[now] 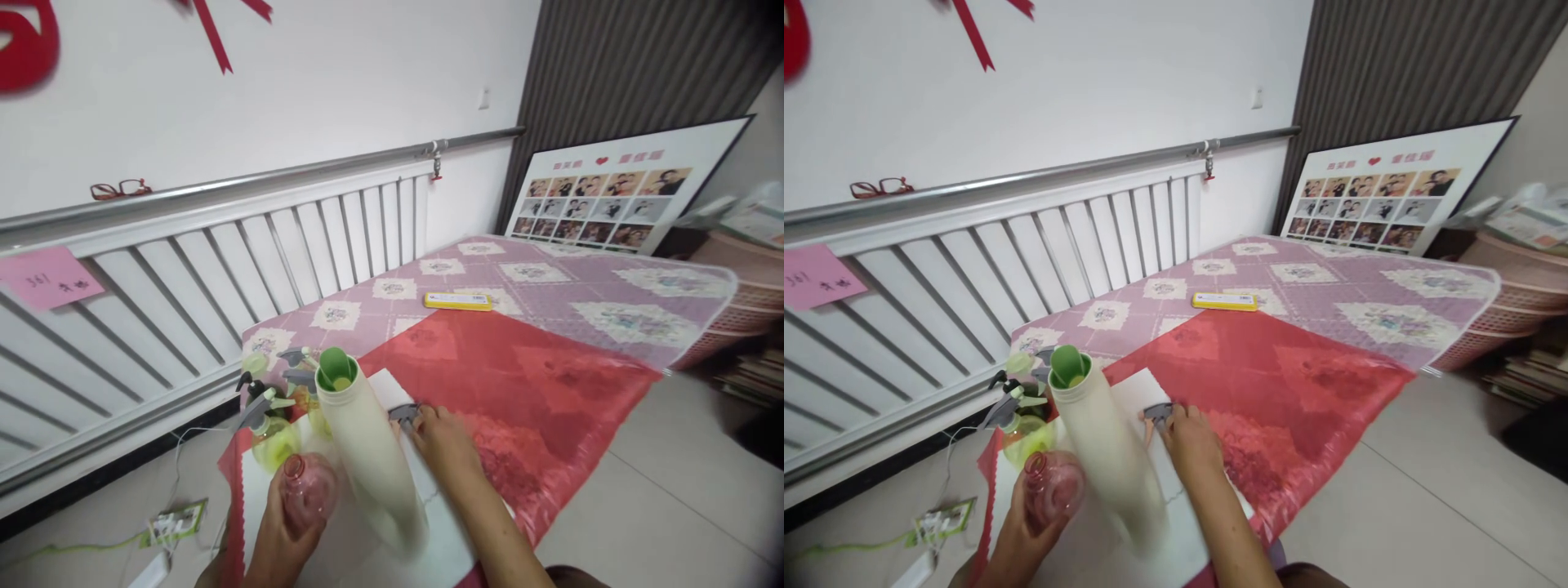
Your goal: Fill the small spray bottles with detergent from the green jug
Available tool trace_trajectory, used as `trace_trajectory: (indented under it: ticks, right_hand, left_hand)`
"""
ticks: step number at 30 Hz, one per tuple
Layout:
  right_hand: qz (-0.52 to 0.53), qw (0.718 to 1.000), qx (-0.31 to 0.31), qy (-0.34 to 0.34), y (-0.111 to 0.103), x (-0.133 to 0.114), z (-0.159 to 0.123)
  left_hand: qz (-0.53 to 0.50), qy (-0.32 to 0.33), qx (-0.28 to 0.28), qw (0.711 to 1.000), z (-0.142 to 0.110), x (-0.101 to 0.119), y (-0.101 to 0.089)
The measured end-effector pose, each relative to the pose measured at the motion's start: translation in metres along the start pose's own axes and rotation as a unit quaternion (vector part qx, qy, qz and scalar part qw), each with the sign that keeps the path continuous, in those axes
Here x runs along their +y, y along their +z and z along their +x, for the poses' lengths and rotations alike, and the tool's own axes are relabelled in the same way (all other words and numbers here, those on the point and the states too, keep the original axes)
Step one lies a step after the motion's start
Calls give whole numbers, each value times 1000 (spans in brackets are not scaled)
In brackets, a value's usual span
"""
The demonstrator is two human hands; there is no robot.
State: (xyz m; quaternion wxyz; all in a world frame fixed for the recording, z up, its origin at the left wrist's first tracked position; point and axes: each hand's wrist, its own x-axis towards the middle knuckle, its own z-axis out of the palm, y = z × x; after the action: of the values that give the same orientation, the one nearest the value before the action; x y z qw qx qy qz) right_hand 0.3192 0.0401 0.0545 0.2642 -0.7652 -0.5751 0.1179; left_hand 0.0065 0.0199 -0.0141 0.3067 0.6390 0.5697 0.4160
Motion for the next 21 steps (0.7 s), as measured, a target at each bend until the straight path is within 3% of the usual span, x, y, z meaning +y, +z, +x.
trace_trajectory:
  ticks: [9,17,19,21]
  right_hand:
    - [33,999,-8,-16,11,12,12]
    - [187,978,90,11,-22,20,6]
    - [260,957,118,53,-34,22,0]
    - [401,896,153,119,-47,21,-6]
  left_hand:
    - [23,-3,-37,999,-1,12,-4]
    - [24,22,-31,999,3,12,-5]
    - [16,27,-32,999,3,18,-5]
    - [-3,31,-39,999,4,28,-7]
